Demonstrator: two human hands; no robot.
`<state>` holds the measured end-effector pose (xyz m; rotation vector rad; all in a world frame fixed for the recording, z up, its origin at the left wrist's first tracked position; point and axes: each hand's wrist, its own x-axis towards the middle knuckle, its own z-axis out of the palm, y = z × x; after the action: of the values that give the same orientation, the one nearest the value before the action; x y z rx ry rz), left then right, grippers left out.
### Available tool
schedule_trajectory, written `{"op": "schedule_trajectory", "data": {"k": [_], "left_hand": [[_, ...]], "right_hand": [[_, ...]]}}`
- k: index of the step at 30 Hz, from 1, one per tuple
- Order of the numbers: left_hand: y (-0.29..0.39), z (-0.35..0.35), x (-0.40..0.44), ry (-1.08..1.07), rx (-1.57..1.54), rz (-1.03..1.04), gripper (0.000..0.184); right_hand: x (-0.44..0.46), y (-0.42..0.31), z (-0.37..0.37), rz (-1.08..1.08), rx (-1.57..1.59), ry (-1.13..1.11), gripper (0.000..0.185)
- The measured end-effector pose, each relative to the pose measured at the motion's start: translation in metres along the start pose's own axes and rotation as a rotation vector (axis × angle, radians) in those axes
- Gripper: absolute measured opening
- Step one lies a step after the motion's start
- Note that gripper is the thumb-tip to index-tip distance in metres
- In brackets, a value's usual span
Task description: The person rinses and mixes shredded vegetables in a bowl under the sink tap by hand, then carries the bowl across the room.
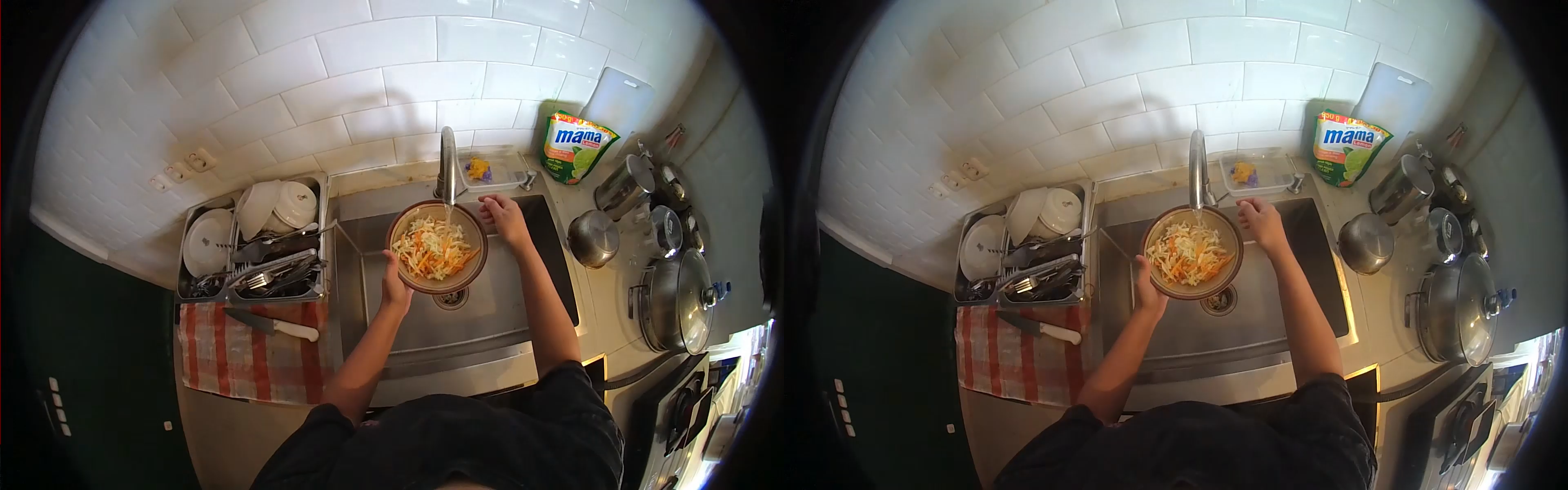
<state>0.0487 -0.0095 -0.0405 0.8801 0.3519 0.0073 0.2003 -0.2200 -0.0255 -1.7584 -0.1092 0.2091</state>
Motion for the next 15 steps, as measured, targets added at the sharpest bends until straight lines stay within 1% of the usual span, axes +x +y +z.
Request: {"op": "schedule_trajectory", "data": {"k": [1, 3, 4, 7, 8, 10, 11, 12, 15], "left_hand": [[0.001, 0.000, -0.002, 0.017, 0.001, 0.000, 0.073], [0.004, 0.002, -0.005, 0.053, 0.004, 0.002, 0.072], [0.004, 0.002, -0.005, 0.032, -0.010, 0.027, 0.071], [0.000, -0.003, -0.002, 0.002, -0.045, 0.055, 0.070], [0.002, -0.001, -0.003, 0.032, -0.047, 0.057, 0.068], [0.009, 0.009, -0.009, 0.090, -0.058, 0.059, 0.062], [0.011, 0.011, -0.011, 0.082, -0.063, 0.056, 0.063], [0.013, 0.013, -0.012, 0.073, -0.068, 0.053, 0.063], [0.015, 0.013, -0.015, 0.072, -0.078, 0.042, 0.064]], "right_hand": [[0.014, 0.017, 0.000, 0.123, 0.152, -0.003, 0.031], [0.029, 0.039, 0.012, 0.188, 0.162, -0.009, 0.035], [0.039, 0.052, 0.018, 0.220, 0.167, -0.014, 0.038], [0.070, 0.099, 0.042, -0.165, -0.073, -0.063, 0.041], [0.091, 0.129, 0.048, -0.111, -0.057, -0.097, 0.044], [0.088, 0.118, 0.054, -0.036, -0.120, -0.015, 0.047], [0.085, 0.109, 0.056, 0.002, -0.154, 0.026, 0.049], [0.076, 0.093, 0.057, 0.007, -0.211, 0.043, 0.051], [0.069, 0.075, 0.056, 0.019, -0.292, 0.045, 0.049]]}}
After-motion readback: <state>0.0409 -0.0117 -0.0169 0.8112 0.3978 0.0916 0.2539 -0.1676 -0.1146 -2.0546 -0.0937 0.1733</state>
